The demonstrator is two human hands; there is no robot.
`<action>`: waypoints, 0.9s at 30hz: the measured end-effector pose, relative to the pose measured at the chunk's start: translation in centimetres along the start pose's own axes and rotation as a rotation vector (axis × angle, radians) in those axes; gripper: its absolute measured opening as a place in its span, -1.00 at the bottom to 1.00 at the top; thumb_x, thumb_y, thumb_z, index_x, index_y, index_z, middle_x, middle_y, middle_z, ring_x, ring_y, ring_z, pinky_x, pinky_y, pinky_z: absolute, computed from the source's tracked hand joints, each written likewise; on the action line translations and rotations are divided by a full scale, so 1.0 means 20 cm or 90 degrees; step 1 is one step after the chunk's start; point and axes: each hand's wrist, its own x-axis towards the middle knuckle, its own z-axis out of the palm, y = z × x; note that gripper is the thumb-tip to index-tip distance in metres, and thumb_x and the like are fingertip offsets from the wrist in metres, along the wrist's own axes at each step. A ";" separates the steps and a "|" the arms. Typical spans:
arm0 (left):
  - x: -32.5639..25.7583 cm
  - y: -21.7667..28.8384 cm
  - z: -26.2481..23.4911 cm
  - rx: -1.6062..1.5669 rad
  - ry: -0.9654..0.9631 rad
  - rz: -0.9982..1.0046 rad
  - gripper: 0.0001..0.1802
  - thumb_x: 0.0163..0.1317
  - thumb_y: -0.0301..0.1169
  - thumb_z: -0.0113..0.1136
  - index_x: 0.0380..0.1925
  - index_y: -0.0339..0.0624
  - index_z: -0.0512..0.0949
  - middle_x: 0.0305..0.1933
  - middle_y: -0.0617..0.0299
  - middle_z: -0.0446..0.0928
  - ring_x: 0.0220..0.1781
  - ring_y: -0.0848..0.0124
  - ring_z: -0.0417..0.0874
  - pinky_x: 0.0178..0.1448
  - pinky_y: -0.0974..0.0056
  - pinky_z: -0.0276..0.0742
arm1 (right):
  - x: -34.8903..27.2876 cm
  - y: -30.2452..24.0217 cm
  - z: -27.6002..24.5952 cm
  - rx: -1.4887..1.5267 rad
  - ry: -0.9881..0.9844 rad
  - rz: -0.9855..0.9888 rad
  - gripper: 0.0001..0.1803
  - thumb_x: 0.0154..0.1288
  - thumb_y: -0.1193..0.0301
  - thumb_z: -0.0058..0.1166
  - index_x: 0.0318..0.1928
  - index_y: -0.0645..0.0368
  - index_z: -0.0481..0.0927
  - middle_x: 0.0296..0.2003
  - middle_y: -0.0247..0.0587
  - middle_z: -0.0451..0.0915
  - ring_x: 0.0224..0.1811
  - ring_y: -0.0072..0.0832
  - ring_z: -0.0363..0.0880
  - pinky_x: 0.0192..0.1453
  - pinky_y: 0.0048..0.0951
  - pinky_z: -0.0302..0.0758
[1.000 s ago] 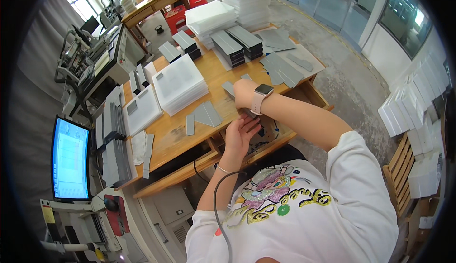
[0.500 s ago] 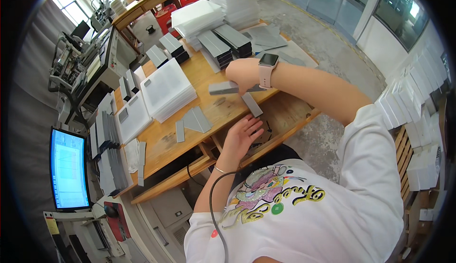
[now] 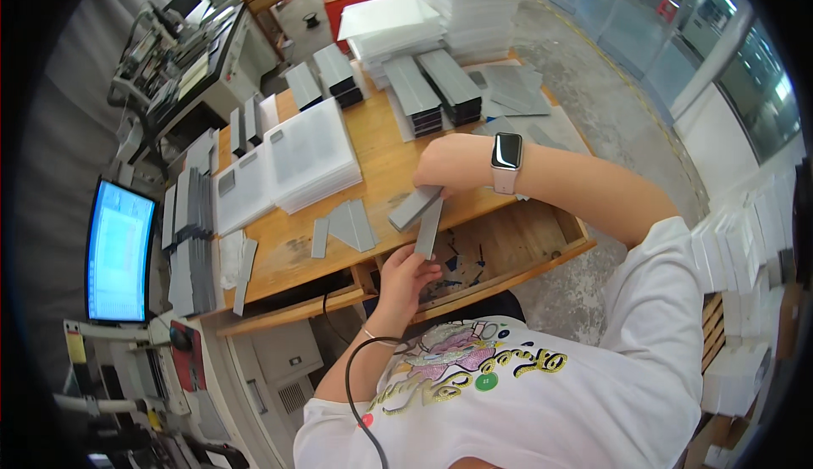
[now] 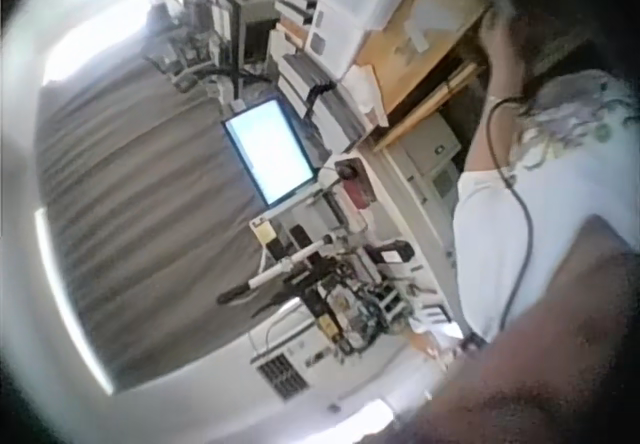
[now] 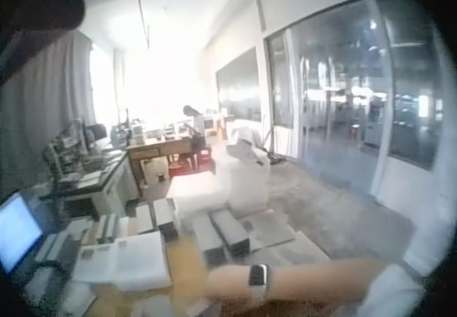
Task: The person assembles and organizes small rectangular metal plates and plastic spacers by hand at a factory workbench.
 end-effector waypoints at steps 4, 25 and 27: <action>-0.04 0.02 -0.12 -0.055 -0.033 0.019 -0.73 0.09 -0.49 -0.04 -0.19 -0.34 0.40 -0.27 0.12 0.46 -0.31 0.32 0.54 -0.14 0.22 0.48 | 0.05 0.00 0.04 0.015 -0.009 -0.080 -0.81 -0.13 0.42 0.18 -0.41 0.13 0.52 -0.48 -0.16 0.55 -0.33 -0.20 0.53 -0.27 -0.28 0.47; -0.07 0.05 -0.16 -0.145 -0.082 0.010 -0.67 0.16 -0.31 -0.05 -0.15 -0.31 0.41 -0.19 0.11 0.47 -0.18 0.31 0.50 -0.05 0.21 0.41 | 0.13 -0.03 0.19 0.054 -0.041 -0.107 -0.74 -0.13 0.45 0.19 -0.33 0.12 0.49 -0.39 -0.21 0.51 -0.27 -0.22 0.52 -0.25 -0.27 0.48; -0.06 0.05 -0.16 -0.126 -0.078 0.017 -0.67 0.20 -0.25 -0.04 -0.16 -0.29 0.42 -0.21 0.13 0.48 -0.19 0.32 0.50 -0.09 0.23 0.42 | 0.12 -0.02 0.22 0.075 -0.013 -0.110 -0.72 -0.14 0.44 0.20 -0.32 0.13 0.48 -0.35 -0.22 0.49 -0.25 -0.23 0.50 -0.22 -0.28 0.47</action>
